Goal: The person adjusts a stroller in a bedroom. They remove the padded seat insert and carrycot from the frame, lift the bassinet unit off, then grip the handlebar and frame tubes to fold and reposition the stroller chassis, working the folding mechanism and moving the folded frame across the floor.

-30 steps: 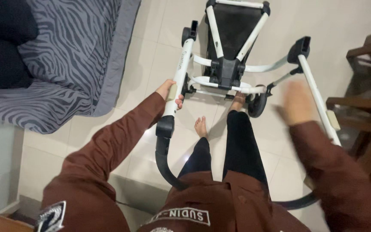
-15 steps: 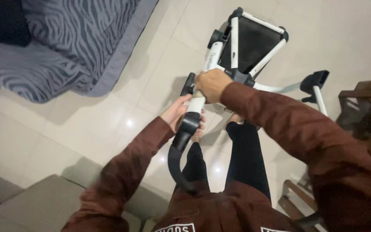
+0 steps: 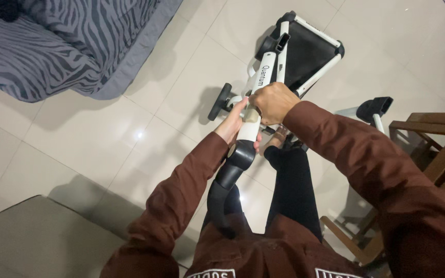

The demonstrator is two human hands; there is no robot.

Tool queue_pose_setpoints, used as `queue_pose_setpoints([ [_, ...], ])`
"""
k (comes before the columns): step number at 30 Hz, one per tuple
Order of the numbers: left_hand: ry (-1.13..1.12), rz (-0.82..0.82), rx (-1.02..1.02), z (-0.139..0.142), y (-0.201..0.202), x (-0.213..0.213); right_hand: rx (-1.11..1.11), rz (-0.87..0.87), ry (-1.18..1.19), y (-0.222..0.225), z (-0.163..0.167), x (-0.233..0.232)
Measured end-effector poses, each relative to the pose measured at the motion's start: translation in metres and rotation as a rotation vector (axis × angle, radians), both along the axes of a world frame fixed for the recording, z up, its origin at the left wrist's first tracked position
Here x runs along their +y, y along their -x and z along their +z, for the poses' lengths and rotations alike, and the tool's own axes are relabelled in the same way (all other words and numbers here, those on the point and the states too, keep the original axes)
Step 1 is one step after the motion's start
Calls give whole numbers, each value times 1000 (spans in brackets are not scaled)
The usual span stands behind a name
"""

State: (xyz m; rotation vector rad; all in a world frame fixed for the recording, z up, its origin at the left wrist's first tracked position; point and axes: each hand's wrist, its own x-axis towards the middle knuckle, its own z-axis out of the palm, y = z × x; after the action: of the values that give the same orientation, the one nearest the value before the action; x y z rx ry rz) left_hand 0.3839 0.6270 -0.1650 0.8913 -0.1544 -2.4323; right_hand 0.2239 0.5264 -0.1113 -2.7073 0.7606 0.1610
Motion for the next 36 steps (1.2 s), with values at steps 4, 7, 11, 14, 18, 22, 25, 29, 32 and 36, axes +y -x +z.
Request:
queue_pose_setpoints([
  [4,-60,-6,-19,6,2,5,-1,15,-27,2,-5,7],
  [7,-102,6,8,2,2,13,-10,28,-52,2,-8,14],
  [11,-106,3,-16,-8,2,24,-107,44,-78,2,-10,18],
  [14,-68,-111,-58,-13,0,29,-78,54,-94,1,-12,18],
  [18,-68,53,-124,-20,-1,28,-119,56,-95,1,-16,17],
  [22,-156,114,-74,-41,2,26,-184,71,-49,0,-19,17],
  [25,-98,172,219,-58,3,27,-81,99,-25,0,-22,17],
  [29,-170,192,146,-42,-16,51,-161,97,-28,1,-23,18],
  [32,-174,339,-119,9,-39,122,-220,128,-16,2,-23,17],
  [36,328,238,-907,60,-15,240,-173,120,-39,3,-23,12],
])
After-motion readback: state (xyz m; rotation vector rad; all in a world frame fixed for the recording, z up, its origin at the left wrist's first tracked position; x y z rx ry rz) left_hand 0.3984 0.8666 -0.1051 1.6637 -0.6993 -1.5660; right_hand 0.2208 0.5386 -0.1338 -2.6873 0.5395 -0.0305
